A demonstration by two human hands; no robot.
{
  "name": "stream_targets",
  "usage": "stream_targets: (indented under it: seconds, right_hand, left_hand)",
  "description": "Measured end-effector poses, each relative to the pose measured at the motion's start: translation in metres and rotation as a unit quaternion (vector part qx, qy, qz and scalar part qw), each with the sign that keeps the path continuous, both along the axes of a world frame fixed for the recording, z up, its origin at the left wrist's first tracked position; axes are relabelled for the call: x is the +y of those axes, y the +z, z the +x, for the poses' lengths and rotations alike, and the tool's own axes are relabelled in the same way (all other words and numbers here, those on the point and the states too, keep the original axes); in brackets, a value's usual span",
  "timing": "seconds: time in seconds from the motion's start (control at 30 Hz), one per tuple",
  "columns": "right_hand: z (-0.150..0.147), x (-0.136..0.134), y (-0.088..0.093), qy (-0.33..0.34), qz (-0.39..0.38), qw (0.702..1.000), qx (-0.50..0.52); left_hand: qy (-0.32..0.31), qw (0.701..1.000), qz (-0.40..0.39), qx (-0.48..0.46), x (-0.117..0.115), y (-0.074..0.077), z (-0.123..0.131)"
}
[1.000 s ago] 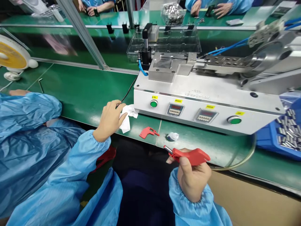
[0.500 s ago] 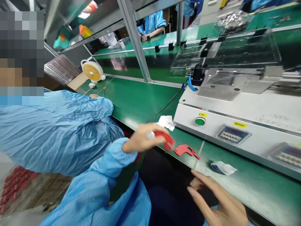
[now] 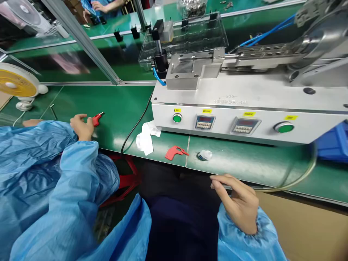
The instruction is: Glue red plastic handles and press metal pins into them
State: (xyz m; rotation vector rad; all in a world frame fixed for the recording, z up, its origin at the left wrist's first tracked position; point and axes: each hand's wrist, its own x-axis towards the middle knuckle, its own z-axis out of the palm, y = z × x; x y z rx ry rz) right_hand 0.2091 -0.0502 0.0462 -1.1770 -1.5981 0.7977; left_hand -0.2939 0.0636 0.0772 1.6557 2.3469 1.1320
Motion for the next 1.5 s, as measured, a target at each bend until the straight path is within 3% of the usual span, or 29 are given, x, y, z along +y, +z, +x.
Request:
stream_targets:
  seconds: [0.07,0.13,0.23,0.3,0.37,0.43,0.53,0.67,0.77,0.8,0.87,1.0,1.23,1.5]
  right_hand:
    - [0.001,0.002,-0.005,-0.012,0.002,1.0,0.003]
    - [-0.001,0.006,-0.01,-0.019,-0.002,1.0,0.004]
    - [-0.01,0.011,-0.014,-0.006,-0.019,1.0,-0.001]
    - [-0.014,0.01,-0.011,0.017,-0.028,0.999,-0.007]
    - [-0.011,0.008,-0.005,0.046,-0.026,0.999,-0.014]
    - [0.002,0.007,0.005,0.053,-0.01,0.998,-0.036]
    - [0.048,0.017,0.03,-0.059,0.028,0.991,-0.116]
    - [0.146,0.065,0.06,-0.266,0.037,0.935,-0.231]
    - [0.215,0.121,0.061,-0.324,-0.059,0.889,-0.317]
    - [0.232,0.138,0.058,-0.324,-0.123,0.875,-0.337]
    - [0.255,0.164,0.05,-0.324,-0.178,0.863,-0.345]
    - [0.269,0.184,0.041,-0.312,-0.222,0.862,-0.332]
    - [0.276,0.181,0.048,-0.289,-0.215,0.893,-0.271]
    - [0.269,0.149,0.081,-0.318,-0.11,0.937,-0.098]
  left_hand:
    - [0.014,0.996,0.074,0.055,-0.009,-0.002,0.024]
    - [-0.053,0.991,0.09,0.086,-0.024,-0.009,0.062]
    - [-0.219,0.972,0.015,0.08,-0.05,-0.027,0.133]
    - [-0.35,0.931,-0.063,0.077,-0.065,-0.039,0.177]
    - [-0.39,0.91,-0.108,0.088,-0.075,-0.05,0.209]
    - [-0.38,0.909,-0.126,0.114,-0.078,-0.06,0.226]
    - [-0.366,0.911,-0.133,0.131,-0.074,-0.074,0.231]
    - [-0.379,0.915,-0.113,0.087,-0.074,-0.08,0.219]
    - [-0.373,0.921,-0.096,0.056,-0.082,-0.08,0.214]
    - [-0.367,0.925,-0.092,0.047,-0.085,-0.081,0.214]
    - [-0.356,0.93,-0.086,0.026,-0.092,-0.081,0.215]
    - [-0.341,0.936,-0.083,-0.023,-0.105,-0.083,0.214]
    - [-0.322,0.936,-0.105,-0.095,-0.102,-0.095,0.194]
    - [-0.308,0.929,-0.138,-0.155,-0.078,-0.096,0.201]
